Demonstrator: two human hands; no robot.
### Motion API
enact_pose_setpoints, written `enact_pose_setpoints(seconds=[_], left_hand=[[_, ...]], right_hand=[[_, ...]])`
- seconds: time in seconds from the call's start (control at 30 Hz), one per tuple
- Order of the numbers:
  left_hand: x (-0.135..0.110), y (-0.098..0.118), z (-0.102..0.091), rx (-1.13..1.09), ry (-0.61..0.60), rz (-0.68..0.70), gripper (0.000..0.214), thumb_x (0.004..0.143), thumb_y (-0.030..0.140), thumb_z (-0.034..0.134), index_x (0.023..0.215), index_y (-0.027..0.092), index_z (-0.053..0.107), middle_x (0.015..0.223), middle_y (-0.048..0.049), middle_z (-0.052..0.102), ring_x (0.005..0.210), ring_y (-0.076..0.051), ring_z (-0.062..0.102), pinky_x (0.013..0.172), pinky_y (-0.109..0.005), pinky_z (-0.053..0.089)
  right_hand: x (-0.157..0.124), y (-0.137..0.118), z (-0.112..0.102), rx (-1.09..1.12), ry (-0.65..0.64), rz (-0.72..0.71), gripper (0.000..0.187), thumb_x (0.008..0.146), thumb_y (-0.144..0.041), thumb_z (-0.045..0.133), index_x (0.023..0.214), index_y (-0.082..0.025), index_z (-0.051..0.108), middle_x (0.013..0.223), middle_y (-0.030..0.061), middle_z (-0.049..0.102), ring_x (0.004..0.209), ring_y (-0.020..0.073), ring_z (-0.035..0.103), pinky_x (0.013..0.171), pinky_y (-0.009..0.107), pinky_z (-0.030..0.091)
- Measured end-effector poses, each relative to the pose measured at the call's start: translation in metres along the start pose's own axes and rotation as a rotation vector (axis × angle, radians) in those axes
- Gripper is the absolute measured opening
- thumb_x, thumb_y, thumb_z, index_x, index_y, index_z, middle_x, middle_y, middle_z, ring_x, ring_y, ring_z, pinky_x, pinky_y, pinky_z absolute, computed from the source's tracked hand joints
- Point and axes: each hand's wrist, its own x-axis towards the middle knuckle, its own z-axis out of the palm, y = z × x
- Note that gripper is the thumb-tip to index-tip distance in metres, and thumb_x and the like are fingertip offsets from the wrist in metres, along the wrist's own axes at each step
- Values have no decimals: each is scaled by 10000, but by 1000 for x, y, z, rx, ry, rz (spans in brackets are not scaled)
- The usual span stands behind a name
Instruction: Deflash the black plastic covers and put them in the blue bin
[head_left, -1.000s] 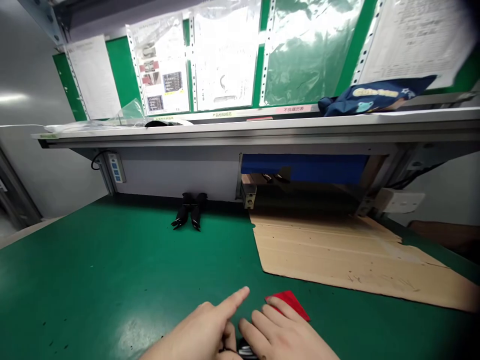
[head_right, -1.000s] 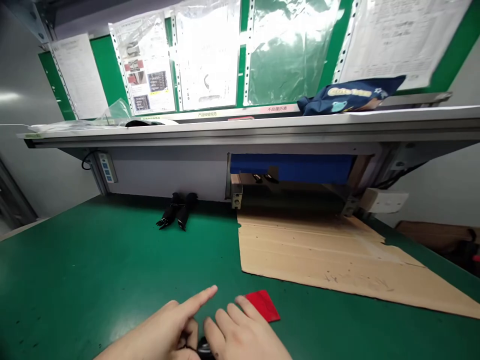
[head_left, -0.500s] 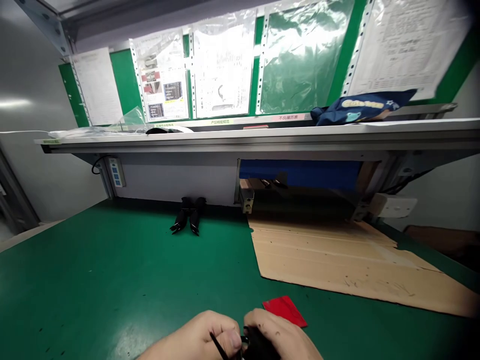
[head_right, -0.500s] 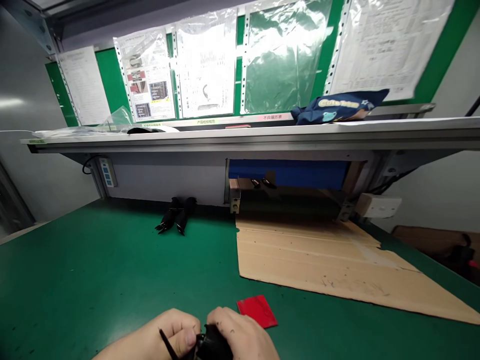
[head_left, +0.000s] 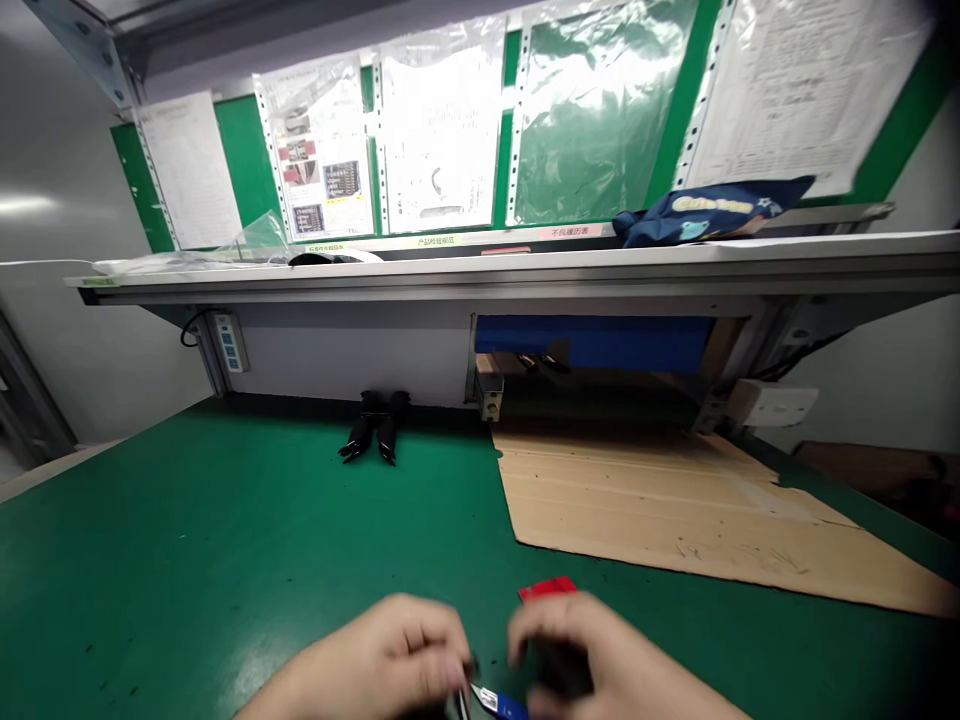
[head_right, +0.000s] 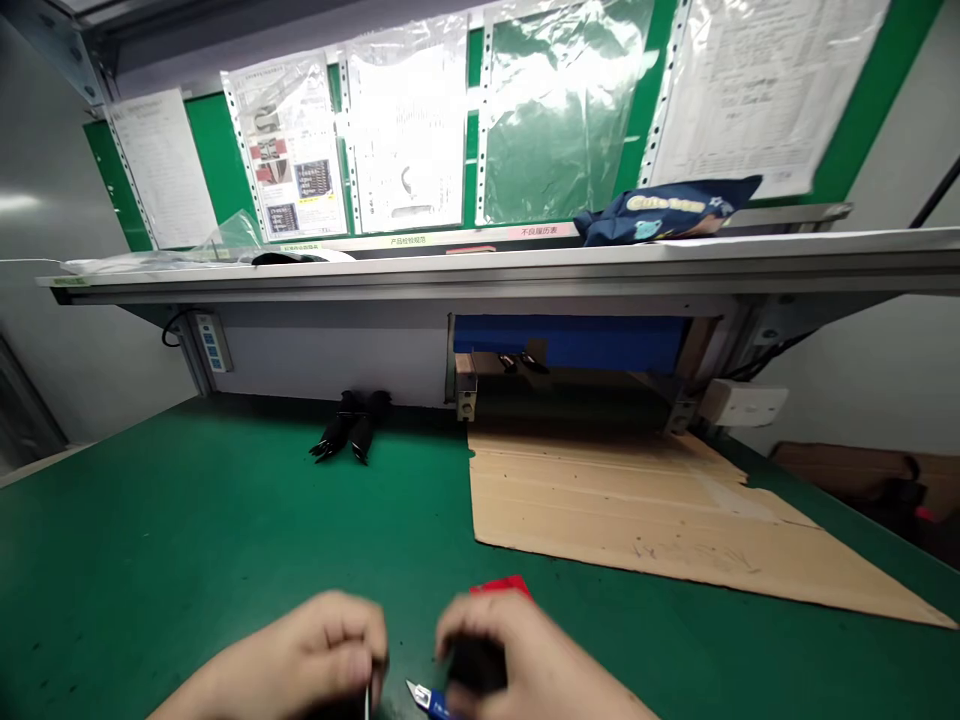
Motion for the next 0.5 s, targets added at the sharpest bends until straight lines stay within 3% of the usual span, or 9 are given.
enact_pose_setpoints(seconds=[0.07, 0.13, 0.2, 0.33, 0.5], left_hand=[[4, 1, -2, -115, 305, 42, 423, 873, 598, 495, 766, 191, 455, 705, 31, 378, 638, -111, 319, 596, -225, 291], [7, 1, -1, -161, 458, 55, 374, 906, 546, 477, 781, 198, 418, 705, 41, 371, 645, -111, 327, 627, -225, 319], [10, -1, 2, -205, 433, 58, 349, 911, 525, 485, 810, 198, 413, 698, 38, 434, 667, -120, 397, 675, -249, 360], [17, -18, 14, -452, 243, 83, 397, 852, 522, 605, 808, 190, 391, 708, 17, 539, 658, -118, 506, 698, -285, 399], [26, -35, 27, -951, 71, -26, 510, 720, 521, 751, 810, 194, 369, 853, -16, 615, 718, -141, 651, 720, -286, 444]], right_hand=[[11, 7, -1, 115, 115, 130, 232, 821, -431, 555, 837, -205, 604, 771, 24, 640, 669, 197, 624, 560, 237, 513], [18, 10, 0, 107, 262, 179, 315, 892, -509, 501, 883, -203, 575, 801, 29, 633, 707, 203, 626, 584, 244, 524], [18, 10, 4, 40, 268, 159, 334, 882, -530, 555, 976, -212, 592, 895, 35, 649, 807, 222, 636, 674, 271, 540], [12, 15, 20, -274, 126, 1, 377, 875, -375, 601, 1225, -239, 563, 1157, 59, 623, 1044, 280, 587, 864, 411, 504], [12, 33, 31, -472, 137, -55, 362, 891, -324, 572, 1229, -198, 539, 1120, 82, 651, 878, 287, 639, 746, 428, 516]])
